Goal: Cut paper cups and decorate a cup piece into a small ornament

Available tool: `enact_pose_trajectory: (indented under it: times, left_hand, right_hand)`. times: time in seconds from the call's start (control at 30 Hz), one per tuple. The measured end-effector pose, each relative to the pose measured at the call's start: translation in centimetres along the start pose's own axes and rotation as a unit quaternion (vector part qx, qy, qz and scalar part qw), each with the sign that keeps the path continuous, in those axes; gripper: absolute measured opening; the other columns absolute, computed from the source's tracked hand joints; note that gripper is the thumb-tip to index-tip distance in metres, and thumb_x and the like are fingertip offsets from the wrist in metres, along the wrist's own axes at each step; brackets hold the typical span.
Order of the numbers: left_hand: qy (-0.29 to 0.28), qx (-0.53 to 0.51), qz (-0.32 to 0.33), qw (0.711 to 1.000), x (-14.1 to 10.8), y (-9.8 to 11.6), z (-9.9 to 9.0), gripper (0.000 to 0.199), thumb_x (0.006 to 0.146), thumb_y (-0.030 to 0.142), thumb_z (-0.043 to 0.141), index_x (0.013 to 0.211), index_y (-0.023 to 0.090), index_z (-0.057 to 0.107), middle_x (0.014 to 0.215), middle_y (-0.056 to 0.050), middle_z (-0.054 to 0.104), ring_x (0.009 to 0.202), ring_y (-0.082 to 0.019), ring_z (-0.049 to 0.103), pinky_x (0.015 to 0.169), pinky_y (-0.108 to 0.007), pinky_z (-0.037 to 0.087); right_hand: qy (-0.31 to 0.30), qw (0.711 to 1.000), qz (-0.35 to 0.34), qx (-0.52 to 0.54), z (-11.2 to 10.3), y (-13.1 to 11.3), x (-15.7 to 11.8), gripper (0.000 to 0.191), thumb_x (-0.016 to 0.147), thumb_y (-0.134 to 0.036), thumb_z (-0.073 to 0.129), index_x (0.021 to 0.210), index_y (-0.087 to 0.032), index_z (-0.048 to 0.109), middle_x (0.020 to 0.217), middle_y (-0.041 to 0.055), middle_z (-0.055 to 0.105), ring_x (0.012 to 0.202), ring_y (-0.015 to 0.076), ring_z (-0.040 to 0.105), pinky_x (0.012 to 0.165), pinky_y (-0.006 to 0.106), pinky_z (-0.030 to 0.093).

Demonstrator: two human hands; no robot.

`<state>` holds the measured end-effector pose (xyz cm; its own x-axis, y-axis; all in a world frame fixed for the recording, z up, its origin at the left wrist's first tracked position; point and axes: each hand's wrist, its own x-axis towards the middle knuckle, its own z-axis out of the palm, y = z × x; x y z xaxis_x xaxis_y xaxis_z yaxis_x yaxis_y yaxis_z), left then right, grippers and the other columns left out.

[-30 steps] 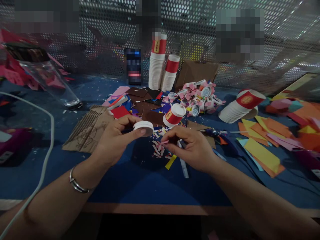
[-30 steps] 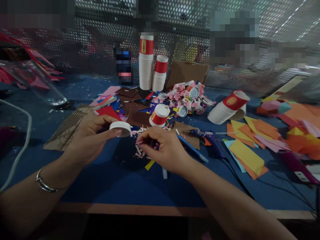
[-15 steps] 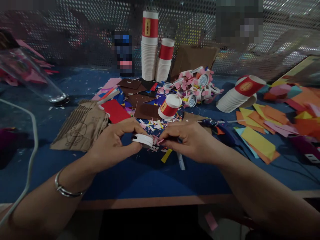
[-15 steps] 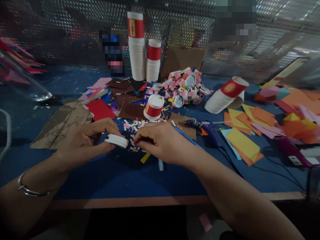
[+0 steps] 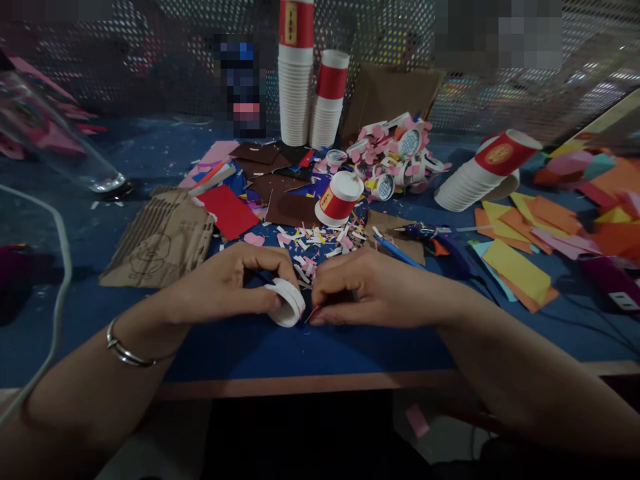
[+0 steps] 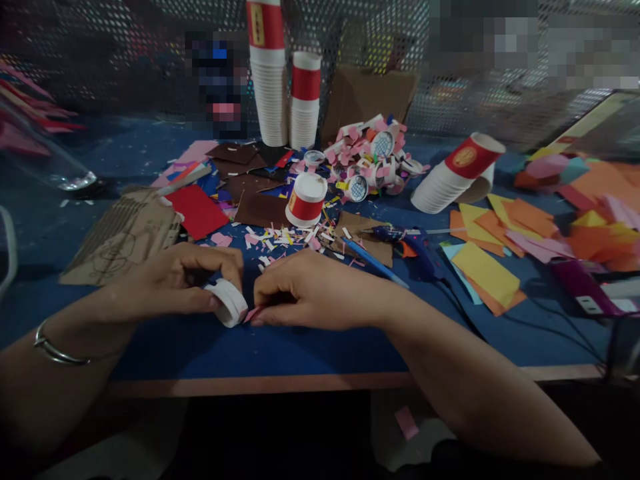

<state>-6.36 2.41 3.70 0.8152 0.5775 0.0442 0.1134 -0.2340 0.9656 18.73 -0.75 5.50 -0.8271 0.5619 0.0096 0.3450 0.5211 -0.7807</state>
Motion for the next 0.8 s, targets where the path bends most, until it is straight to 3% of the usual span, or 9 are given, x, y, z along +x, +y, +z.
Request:
enact_pose_trajectory:
  times: [0.3, 0.8]
  left_hand:
    - [-0.075, 0.000, -0.008, 0.997, 0.0, -0.3, 0.0, 0.003, 0.085, 0.019, 0.076, 0.087, 0.016, 0.077, 0.083, -0.002, 0.077, 0.078, -0.013, 0.071, 0.073, -0.020, 0.054]
    - [-0.093, 0.035, -0.020, 0.995, 0.3, 0.0, 0.4, 0.004, 0.084, 0.016, 0.072, 0.084, 0.016, 0.076, 0.082, -0.003, 0.077, 0.075, -0.013, 0.070, 0.070, -0.019, 0.052]
  right_hand:
    - [-0.048, 0.999, 0.023, 0.006, 0.6, 0.0, 0.5, 0.022, 0.099, -0.023, 0.070, 0.078, -0.017, 0.064, 0.072, -0.0029, 0.058, 0.070, 0.0122, 0.055, 0.067, 0.026, 0.038]
    - [-0.068, 0.997, 0.029, -0.016, 1.1, 0.0, 0.8, 0.014, 0.095, -0.015, 0.072, 0.081, -0.015, 0.070, 0.077, -0.0001, 0.066, 0.073, 0.0135, 0.059, 0.070, 0.027, 0.040]
